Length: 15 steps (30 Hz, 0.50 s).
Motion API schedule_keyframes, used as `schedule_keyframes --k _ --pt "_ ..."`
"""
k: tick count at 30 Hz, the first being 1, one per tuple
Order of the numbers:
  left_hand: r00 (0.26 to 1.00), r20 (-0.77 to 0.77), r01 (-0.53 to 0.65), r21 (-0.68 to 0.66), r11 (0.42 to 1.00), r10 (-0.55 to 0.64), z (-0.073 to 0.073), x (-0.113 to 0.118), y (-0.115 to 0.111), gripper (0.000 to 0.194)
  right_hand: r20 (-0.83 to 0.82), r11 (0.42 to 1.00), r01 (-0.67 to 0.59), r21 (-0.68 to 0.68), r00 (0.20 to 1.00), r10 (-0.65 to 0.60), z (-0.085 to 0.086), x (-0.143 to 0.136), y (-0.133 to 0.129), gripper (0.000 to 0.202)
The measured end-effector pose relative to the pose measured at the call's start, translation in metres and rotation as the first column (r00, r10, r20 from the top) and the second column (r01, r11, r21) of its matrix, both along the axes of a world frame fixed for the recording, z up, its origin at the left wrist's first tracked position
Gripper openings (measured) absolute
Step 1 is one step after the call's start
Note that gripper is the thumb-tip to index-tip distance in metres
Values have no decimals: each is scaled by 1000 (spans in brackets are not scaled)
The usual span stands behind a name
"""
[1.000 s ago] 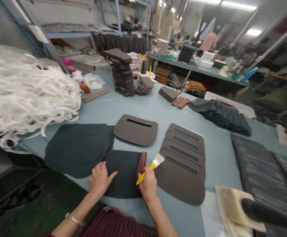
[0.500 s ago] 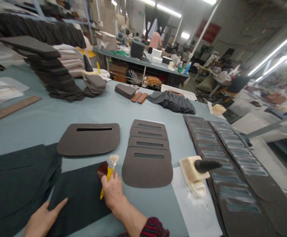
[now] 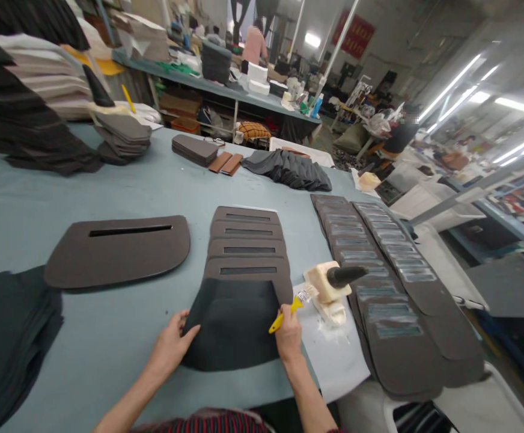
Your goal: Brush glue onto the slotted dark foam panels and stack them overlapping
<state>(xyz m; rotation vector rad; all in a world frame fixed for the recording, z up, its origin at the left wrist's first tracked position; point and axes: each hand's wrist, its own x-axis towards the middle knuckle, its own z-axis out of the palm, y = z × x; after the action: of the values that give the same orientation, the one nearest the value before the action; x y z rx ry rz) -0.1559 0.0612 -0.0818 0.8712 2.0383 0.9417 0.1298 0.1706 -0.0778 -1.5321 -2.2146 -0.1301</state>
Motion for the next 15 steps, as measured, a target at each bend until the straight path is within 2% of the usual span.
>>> schedule_keyframes --k 2,4,7,11,15 --pt "996 -73 43 -46 998 -46 -10 11 0 58 68 999 50 8 996 -50 -9 12 4 23" --pt "988 -131 76 -53 996 -82 -14 15 -2 63 93 997 72 2 993 -72 -13 17 7 25" --pt "971 -203 127 -3 992 -125 -12 16 -6 68 87 997 74 -4 993 -74 -15 18 12 27" --pt "925 -339 217 92 972 -174 -6 19 -5 55 64 998 35 46 997 -38 -20 18 22 27" --pt "888 -407 265 70 962 -215 -2 27 -4 46 67 996 -5 94 998 -1 -26 18 30 28"
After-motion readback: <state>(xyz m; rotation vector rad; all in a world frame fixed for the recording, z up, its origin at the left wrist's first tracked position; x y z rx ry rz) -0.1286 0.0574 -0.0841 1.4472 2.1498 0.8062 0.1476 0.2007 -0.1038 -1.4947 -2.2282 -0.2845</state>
